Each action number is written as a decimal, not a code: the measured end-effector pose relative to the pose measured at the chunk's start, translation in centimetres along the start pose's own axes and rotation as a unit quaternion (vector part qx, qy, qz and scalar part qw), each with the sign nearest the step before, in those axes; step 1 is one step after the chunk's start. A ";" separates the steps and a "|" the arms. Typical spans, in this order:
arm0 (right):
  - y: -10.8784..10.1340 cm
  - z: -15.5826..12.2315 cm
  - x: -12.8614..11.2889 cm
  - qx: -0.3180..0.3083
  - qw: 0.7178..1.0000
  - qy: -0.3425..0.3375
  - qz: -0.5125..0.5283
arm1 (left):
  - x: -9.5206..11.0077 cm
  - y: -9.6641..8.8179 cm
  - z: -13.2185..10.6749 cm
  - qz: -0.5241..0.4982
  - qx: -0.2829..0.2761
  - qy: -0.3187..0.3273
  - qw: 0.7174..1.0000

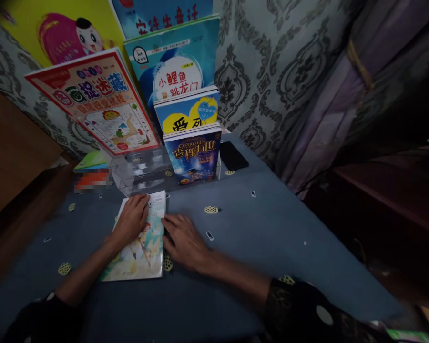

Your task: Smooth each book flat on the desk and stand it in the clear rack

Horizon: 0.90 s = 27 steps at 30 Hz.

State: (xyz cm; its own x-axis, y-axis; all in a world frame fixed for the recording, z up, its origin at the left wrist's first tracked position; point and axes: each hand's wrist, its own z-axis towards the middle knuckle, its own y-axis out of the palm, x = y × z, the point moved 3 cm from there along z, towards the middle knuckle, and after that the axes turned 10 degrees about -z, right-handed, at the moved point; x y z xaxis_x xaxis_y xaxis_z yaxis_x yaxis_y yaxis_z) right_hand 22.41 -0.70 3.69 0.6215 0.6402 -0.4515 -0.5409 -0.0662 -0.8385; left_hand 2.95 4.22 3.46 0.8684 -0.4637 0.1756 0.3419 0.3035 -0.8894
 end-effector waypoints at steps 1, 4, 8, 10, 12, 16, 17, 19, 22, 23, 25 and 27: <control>0.0 0.1 0.1 -0.003 1.000 -0.004 -0.002 | 0.3 0.2 0.3 -0.003 -0.002 0.004 1.000; 0.2 0.5 0.6 -0.006 1.000 -0.014 -0.008 | 1.0 0.7 1.1 -0.010 -0.010 0.009 1.000; 0.3 0.6 0.8 -0.001 1.000 -0.021 -0.009 | 1.5 1.2 1.9 -0.015 -0.034 0.024 0.999; 0.3 0.6 0.8 0.001 1.000 -0.020 -0.006 | 1.5 1.4 2.2 -0.016 -0.047 0.029 0.998; 0.3 0.5 0.9 0.001 1.000 -0.018 -0.004 | 1.4 1.4 2.4 -0.019 -0.057 0.035 0.998; 0.5 0.6 1.0 0.001 1.000 -0.020 -0.006 | 1.3 1.3 2.6 -0.025 -0.071 0.047 0.996; 0.5 0.6 1.0 0.002 1.000 -0.022 -0.007 | 1.3 1.3 2.6 -0.025 -0.073 0.046 0.996; 0.6 0.6 1.1 0.003 1.000 -0.025 -0.005 | 1.3 1.2 2.6 -0.028 -0.077 0.045 0.996; 0.7 0.6 1.3 0.003 0.999 -0.033 0.004 | 1.4 1.0 2.6 -0.043 -0.081 0.049 0.995; 0.8 0.5 1.4 0.002 0.999 -0.036 0.008 | 1.4 1.0 2.5 -0.049 -0.081 0.053 0.994; 1.1 0.5 1.6 0.001 0.999 -0.039 0.016 | 1.3 1.0 2.3 -0.060 -0.083 0.065 0.993; 1.4 0.4 1.9 0.003 0.999 -0.037 0.026 | 1.2 1.0 1.9 -0.077 -0.088 0.080 0.990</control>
State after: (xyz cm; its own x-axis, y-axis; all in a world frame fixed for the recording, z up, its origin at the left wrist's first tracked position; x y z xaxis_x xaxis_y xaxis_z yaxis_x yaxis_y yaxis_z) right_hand 22.59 0.72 1.82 0.5484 0.6909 -0.4711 -0.5754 -0.0970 -0.8121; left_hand 5.07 5.56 3.58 0.7380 -0.6232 0.2588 0.3866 0.0762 -0.9191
